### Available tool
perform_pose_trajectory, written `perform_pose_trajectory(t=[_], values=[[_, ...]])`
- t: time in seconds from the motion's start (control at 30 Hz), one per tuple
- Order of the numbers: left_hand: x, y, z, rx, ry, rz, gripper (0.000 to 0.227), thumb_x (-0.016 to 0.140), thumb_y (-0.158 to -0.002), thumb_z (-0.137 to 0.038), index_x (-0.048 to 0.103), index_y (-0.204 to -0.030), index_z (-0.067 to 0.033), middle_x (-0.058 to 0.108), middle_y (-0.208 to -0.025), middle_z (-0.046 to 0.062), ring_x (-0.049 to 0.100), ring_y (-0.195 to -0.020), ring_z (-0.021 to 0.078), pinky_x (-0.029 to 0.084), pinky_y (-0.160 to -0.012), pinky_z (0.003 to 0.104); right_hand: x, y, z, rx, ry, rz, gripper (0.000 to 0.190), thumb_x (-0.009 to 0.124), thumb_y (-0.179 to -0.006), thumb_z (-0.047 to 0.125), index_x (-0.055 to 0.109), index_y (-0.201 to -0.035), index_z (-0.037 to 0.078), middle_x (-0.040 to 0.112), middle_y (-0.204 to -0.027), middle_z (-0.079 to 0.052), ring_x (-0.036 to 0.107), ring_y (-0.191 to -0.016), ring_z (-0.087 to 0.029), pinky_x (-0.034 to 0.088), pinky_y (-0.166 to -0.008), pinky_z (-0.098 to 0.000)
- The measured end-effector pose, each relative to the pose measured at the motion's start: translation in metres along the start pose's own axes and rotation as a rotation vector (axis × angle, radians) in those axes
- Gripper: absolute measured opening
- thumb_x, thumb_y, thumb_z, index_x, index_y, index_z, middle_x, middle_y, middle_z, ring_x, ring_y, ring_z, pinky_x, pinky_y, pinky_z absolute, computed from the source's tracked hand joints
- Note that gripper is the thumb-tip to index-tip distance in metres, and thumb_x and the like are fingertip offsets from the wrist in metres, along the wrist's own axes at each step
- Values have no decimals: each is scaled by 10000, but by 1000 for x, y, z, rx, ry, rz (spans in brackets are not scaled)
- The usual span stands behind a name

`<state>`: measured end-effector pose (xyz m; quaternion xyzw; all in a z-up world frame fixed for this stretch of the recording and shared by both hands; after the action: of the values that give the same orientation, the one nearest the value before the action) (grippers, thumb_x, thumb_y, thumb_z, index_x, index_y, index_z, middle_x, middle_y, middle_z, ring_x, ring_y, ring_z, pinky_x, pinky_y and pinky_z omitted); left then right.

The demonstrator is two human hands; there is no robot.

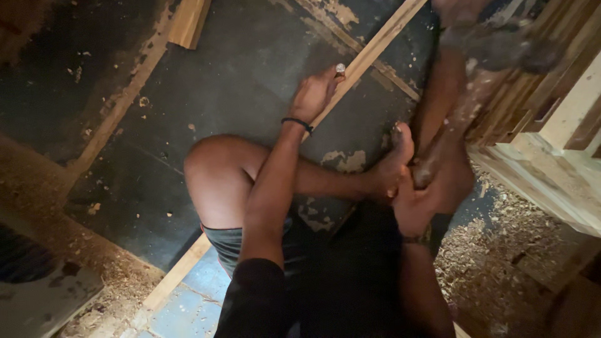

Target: The person sits cross-legged on a floor covered in sawdust and uses a hammer to drive nails into a thin wooden strip. They hold the nail with their left hand and strike it repeatedly with the hammer in their right hand, working along the length of the strip.

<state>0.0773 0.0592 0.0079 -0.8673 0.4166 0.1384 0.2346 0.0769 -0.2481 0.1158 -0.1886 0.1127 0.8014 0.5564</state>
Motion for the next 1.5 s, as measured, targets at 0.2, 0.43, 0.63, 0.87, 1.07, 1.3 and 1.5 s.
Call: perform_pose_trajectory(t=[0.2,0.43,0.63,0.87,1.07,1.3,1.5], values=[[10,-1,9,28,6,46,183,581,-1005,-137,618,-1161,-48,715,-1052,222,709,-948,403,555,-762,491,2,-2,42,38,-279,8,305,645,-1009,47,478,-1264,28,583,-748,-20,557,-549,-75,437,-490,-230],[8,-1,5,34,-56,55,163,575,-1014,-149,626,-1134,-52,711,-1036,228,690,-957,431,536,-754,516,7,-4,26,-635,487,-100,430,726,-1055,156,498,-1321,-92,659,-1114,-280,685,-979,-403,564,-841,-469],[7,3,12,-27,21,51,187,547,-984,-106,644,-1138,-66,708,-1019,229,703,-939,428,545,-743,516,24,-34,-30,-51,639,405,601,679,-1016,226,450,-1514,-20,598,-1377,-241,696,-1055,-349,548,-855,-405],[6,1,1,7,-67,38,180,641,-983,-229,700,-1053,-74,727,-992,211,695,-910,433,536,-755,514,26,-21,-1,-441,185,318,586,637,-974,48,412,-1499,-84,497,-1533,-229,622,-1163,-348,514,-915,-400],[-5,1,-10,-11,51,45,221,682,-919,-185,727,-1096,-59,732,-1018,218,700,-898,407,542,-750,472,15,-13,-44,162,82,245,274,736,-990,198,559,-1098,18,536,-690,-34,504,-527,-113,393,-455,-278],[1,-1,5,39,109,62,181,637,-977,-86,683,-1141,-26,725,-1062,226,708,-969,405,556,-812,458,6,-8,-14,209,-106,167,192,711,-1038,116,590,-1146,13,546,-718,18,489,-535,-50,359,-448,-236],[1,-3,3,42,89,27,202,595,-974,-87,676,-1149,-25,707,-1058,253,695,-975,434,556,-791,478,-4,-9,42,-34,67,-9,343,734,-941,72,554,-1222,-8,598,-742,-25,572,-571,-128,455,-527,-279]])
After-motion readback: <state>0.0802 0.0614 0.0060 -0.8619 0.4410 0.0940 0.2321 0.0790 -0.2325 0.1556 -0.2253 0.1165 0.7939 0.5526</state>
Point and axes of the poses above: each hand's wrist, its own y-axis away from the middle knuckle, its own x-axis out of the palm, z = x × y, the point moved 3 cm from there along -y, towards the middle knuckle
